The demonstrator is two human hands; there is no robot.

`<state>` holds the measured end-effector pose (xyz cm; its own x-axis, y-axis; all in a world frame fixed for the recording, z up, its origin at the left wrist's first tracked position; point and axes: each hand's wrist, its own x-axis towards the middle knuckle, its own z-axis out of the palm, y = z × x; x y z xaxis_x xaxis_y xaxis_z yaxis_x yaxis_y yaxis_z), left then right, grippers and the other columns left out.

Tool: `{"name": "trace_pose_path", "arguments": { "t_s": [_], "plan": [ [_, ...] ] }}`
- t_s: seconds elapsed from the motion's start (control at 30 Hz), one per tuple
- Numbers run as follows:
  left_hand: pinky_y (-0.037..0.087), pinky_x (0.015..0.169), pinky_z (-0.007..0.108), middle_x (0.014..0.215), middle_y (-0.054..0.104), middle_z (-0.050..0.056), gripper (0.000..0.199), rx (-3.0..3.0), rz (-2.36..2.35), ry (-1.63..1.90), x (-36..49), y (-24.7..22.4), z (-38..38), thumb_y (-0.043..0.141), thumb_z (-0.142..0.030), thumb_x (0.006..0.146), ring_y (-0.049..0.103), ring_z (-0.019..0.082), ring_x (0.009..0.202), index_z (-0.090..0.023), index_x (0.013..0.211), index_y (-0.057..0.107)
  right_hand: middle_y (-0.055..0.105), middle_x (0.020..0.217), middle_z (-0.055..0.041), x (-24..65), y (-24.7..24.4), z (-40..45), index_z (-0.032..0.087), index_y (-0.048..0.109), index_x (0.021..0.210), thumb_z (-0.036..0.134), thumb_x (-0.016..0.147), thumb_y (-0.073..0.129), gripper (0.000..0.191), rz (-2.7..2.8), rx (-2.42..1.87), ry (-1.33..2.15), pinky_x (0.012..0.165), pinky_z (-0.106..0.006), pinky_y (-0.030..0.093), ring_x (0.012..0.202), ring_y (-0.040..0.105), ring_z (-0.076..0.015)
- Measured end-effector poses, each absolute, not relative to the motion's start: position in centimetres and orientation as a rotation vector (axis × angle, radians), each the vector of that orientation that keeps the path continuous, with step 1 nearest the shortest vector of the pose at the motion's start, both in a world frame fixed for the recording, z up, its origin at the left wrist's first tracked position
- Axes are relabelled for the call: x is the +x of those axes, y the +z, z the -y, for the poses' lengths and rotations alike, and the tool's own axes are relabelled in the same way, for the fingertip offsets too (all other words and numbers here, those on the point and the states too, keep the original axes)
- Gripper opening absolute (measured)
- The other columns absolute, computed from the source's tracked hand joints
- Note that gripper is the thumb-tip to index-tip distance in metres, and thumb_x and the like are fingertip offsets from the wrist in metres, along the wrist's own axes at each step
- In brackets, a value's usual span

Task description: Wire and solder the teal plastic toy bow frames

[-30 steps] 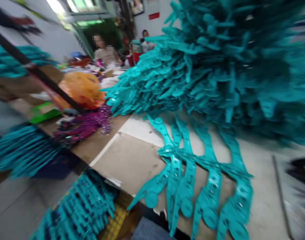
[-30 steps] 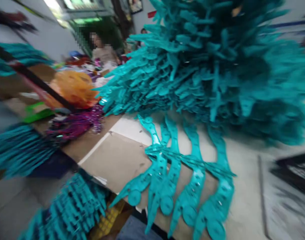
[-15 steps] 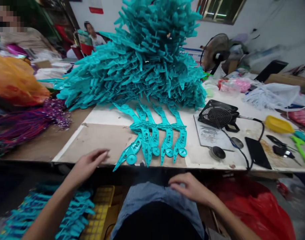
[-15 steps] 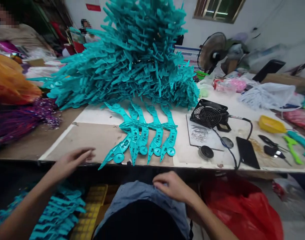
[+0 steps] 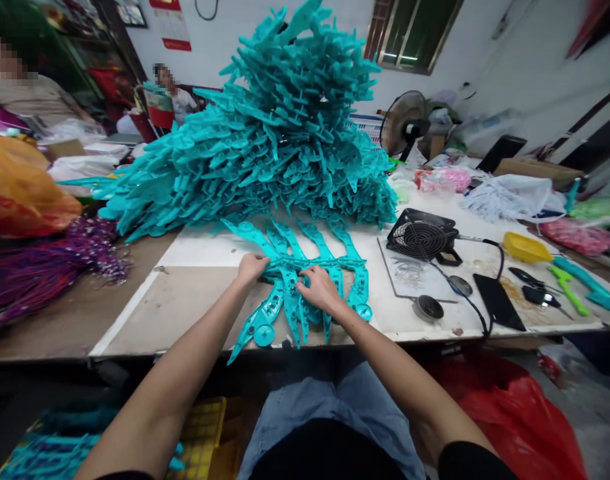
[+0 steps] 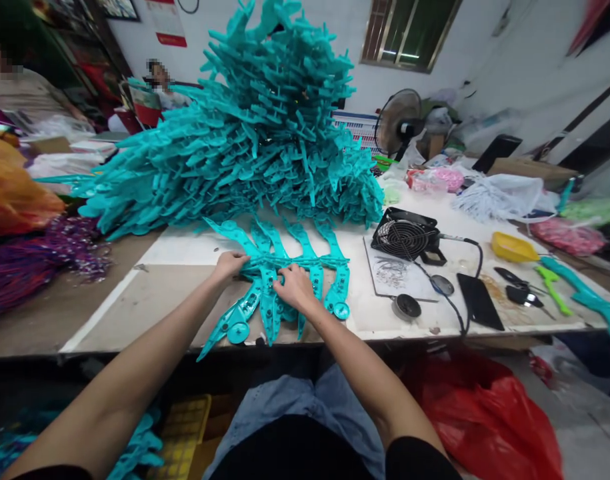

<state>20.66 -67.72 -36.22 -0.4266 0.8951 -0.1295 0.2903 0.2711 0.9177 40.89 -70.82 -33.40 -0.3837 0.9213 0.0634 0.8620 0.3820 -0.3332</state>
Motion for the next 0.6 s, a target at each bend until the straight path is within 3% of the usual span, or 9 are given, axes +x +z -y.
{"name": "trace_pose_path", "arguments": {
  "t_s": [0.2, 0.43, 0.53, 0.6],
  "plan": [
    [0.042, 0.058, 0.024, 0.059, 0.063, 0.004, 0.022, 1.006, -1.822, 1.282, 20.8, -36.8, 66.7, 0.057, -0.027, 0.064, 0.061, 0.02, 0.069, -0.011, 0.075, 0.069, 0.061, 0.12, -0.0111, 42.3, -33.8, 69.8, 0.014, 0.064, 0.121, 0.023, 0.084, 0.055, 0.039, 2.303, -1.624, 0.437, 0.099, -0.029, 0.042, 0.112, 0.056, -0.021],
    [0.041, 0.051, 0.022, 0.061, 0.058, 0.0, 0.038, 0.944, -1.665, 1.47, 18.6, -35.3, 69.3, 0.053, -0.041, 0.069, 0.05, 0.011, 0.051, -0.011, 0.089, 0.065, 0.062, 0.12, -0.0115, 42.5, -32.6, 71.3, 0.017, 0.07, 0.113, 0.032, 0.087, 0.058, 0.032, 2.258, -1.563, 0.439, 0.104, -0.04, 0.038, 0.118, 0.051, -0.0278],
    [0.038, 0.049, 0.021, 0.06, 0.057, 0.0, 0.038, 0.977, -1.615, 1.523, 19.8, -34.8, 70.6, 0.055, -0.043, 0.069, 0.048, 0.01, 0.05, -0.01, 0.086, 0.066, 0.061, 0.126, -0.01, 41.5, -31.7, 73.8, 0.02, 0.062, 0.125, 0.045, 0.09, 0.054, 0.044, 2.126, -1.353, 0.582, 0.106, -0.043, 0.037, 0.122, 0.05, -0.0267],
    [0.042, 0.054, 0.023, 0.065, 0.062, 0.002, 0.037, 1.018, -1.582, 1.559, 21.5, -34.1, 70.8, 0.057, -0.043, 0.07, 0.053, 0.013, 0.059, -0.01, 0.085, 0.068, 0.055, 0.135, -0.0093, 40.6, -31.4, 75.4, 0.023, 0.044, 0.142, 0.051, 0.083, 0.061, 0.067, 2.032, -1.238, 0.806, 0.105, -0.043, 0.041, 0.124, 0.051, -0.0265]
  ]
}}
